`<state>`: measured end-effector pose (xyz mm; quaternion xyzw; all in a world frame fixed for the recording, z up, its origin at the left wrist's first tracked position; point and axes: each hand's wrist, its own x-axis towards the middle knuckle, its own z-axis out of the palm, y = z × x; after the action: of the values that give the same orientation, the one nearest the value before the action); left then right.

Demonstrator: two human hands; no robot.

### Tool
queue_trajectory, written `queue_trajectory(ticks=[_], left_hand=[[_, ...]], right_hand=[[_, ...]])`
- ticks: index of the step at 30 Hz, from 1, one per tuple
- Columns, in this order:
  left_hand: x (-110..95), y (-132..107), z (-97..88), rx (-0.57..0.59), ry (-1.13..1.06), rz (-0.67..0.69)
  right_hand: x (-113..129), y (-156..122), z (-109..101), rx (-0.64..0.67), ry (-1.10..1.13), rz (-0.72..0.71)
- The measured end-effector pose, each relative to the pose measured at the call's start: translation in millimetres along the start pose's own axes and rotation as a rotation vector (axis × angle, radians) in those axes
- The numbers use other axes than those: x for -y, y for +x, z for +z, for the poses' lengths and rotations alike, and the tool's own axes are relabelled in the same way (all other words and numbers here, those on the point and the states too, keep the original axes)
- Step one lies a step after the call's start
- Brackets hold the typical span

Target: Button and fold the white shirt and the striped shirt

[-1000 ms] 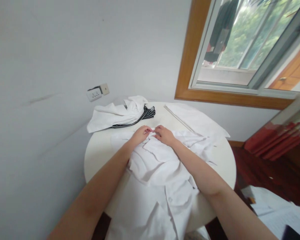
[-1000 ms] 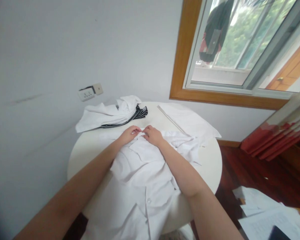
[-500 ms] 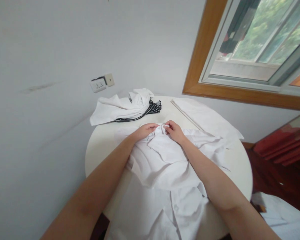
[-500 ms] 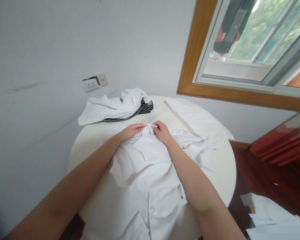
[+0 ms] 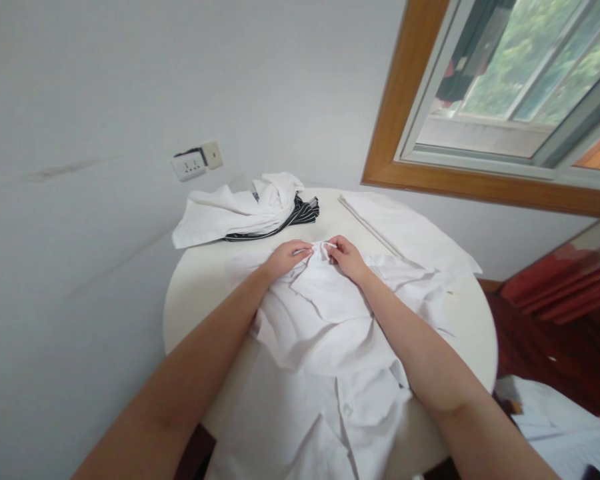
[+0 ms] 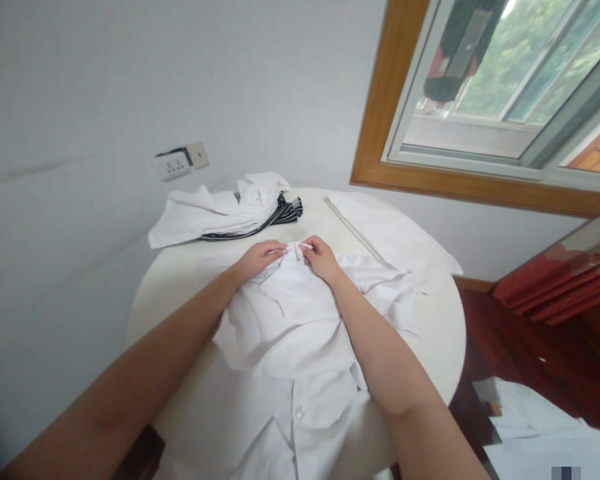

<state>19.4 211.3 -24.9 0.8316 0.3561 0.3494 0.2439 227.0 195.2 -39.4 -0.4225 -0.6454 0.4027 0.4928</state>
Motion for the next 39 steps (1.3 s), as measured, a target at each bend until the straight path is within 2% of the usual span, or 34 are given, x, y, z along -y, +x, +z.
queue_trajectory(ticks=[7,17,22,28,32,39], left_hand=[[0,2,3.0,-0.084,0.046,-0.013],[-12,1,3.7,-0.057,0.118,-0.017],[-13,-2,5.4,-0.025,0.239,0.024],[-13,-4,5.8,-0.095,0.277,-0.020],[-13,-4,4.8,-0.132,0.310,-0.074],[-19,-4,0.6,-0.142,0.401,-0.038]], right_hand=[[3,-1,1,0.042,0.011,0.000],[3,-2,2,0.058,-0.039,0.011],[8,-6,3,0.079,-0.217,-0.064],[14,-12,3,0.168,-0.415,-0.245],[21,-18,3,0.236,-0.555,-0.304],[32,-22,7,0.135,-0.692,-0.338]])
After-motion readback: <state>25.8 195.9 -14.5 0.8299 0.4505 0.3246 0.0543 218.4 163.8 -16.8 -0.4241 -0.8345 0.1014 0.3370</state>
